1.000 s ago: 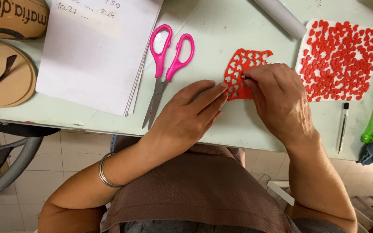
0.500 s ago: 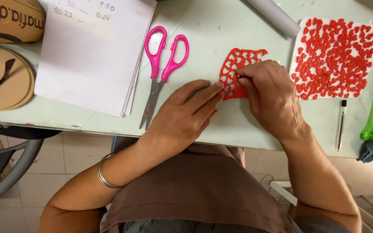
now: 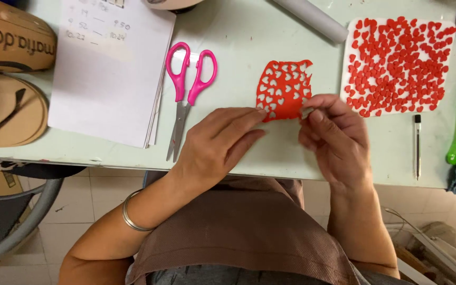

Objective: Picking up and manipulating small heart-shaped cutouts on a craft desk

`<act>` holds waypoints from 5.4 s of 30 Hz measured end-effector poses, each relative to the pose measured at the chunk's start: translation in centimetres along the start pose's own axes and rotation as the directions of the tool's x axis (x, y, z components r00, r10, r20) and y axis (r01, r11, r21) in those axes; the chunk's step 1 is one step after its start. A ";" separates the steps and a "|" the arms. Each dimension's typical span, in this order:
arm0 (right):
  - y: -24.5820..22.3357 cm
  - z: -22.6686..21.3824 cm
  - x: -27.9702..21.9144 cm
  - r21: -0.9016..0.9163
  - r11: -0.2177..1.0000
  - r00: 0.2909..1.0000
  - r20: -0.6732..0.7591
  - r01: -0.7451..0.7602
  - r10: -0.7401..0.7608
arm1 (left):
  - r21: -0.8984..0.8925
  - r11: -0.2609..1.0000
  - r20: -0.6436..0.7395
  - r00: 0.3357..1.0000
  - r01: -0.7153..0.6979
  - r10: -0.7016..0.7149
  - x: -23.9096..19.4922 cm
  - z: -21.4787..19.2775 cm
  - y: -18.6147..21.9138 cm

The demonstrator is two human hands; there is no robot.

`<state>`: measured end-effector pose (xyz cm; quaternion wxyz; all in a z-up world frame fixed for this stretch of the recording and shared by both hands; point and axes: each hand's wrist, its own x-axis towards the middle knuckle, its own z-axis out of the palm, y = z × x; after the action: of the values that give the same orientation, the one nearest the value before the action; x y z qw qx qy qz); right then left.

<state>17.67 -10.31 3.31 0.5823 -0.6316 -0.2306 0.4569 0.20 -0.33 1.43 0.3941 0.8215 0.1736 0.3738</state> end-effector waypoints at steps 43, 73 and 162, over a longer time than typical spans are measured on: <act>1.7 1.4 -1.5 0.401 0.911 0.992 0.115 -0.097 0.055 | -0.352 0.917 -0.120 0.963 0.185 -0.240 1.5 1.8 1.4; 1.3 0.9 -2.8 0.302 0.949 0.969 0.247 -0.086 0.009 | 0.338 0.784 -0.242 0.757 -0.521 0.607 1.5 2.2 0.6; -2.4 -2.5 1.2 -0.652 0.627 0.905 0.309 0.426 -0.293 | -0.149 0.950 -0.065 0.955 0.276 -0.288 0.5 1.5 0.8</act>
<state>20.96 -10.11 4.95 0.3525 -0.7040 -0.5590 0.2601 1.70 -1.35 1.70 0.4917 0.7421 0.2796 0.3597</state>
